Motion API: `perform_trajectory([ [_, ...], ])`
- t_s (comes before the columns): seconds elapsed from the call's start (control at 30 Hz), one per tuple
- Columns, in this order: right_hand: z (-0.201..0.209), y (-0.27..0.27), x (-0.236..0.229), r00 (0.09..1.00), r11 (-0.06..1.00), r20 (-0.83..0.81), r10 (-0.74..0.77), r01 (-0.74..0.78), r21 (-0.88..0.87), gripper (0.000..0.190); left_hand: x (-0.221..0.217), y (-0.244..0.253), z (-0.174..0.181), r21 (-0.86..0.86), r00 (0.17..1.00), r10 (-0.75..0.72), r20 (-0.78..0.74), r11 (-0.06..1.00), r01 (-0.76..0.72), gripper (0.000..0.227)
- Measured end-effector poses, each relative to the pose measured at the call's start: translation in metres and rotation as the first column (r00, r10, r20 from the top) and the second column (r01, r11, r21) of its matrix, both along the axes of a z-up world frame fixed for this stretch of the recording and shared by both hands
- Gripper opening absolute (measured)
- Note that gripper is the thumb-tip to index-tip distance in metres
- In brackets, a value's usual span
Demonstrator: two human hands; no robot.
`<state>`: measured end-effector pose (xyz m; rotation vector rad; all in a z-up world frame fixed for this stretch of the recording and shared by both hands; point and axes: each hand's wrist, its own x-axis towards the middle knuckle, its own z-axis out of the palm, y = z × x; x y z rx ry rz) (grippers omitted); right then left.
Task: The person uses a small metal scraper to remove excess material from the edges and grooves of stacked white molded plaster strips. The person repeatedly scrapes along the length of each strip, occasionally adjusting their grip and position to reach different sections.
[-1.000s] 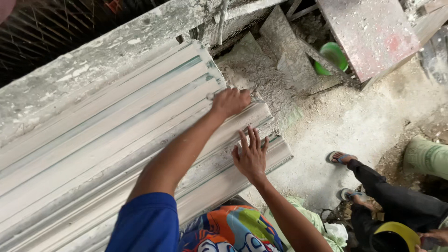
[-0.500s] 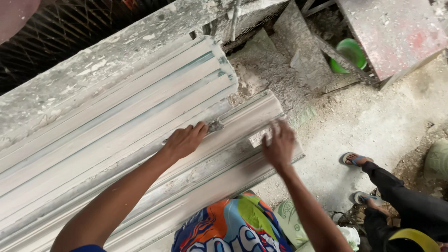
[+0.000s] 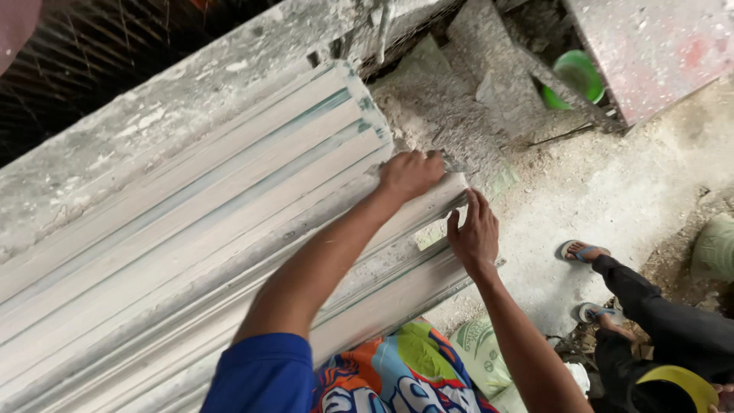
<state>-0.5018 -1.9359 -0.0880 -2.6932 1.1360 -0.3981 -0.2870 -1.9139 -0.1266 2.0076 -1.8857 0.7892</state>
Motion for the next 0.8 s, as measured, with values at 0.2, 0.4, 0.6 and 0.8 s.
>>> perform_trajectory([
  [0.2,0.006,0.001,-0.001,1.000,0.996,-0.009,-0.004,0.005,0.084,0.055,0.021,0.005,0.036,0.408,0.910,-0.014,-0.415,0.891,0.200,0.022],
  [0.4,0.018,0.001,-0.003,1.000,0.984,-0.008,-0.024,0.025,0.177,0.050,0.027,0.180,0.164,0.686,0.131,0.694,-0.708,0.630,0.364,0.073],
  [0.6,0.033,-0.001,0.006,1.000,0.954,-0.021,-0.019,0.024,0.298,0.049,-0.080,0.334,0.194,0.663,-0.643,0.516,-0.566,0.748,0.017,0.012],
  [0.8,0.020,-0.003,0.000,0.999,0.977,-0.047,0.017,-0.007,0.214,0.051,-0.120,0.373,0.182,0.629,-0.570,0.501,-0.651,0.777,-0.037,0.069],
])
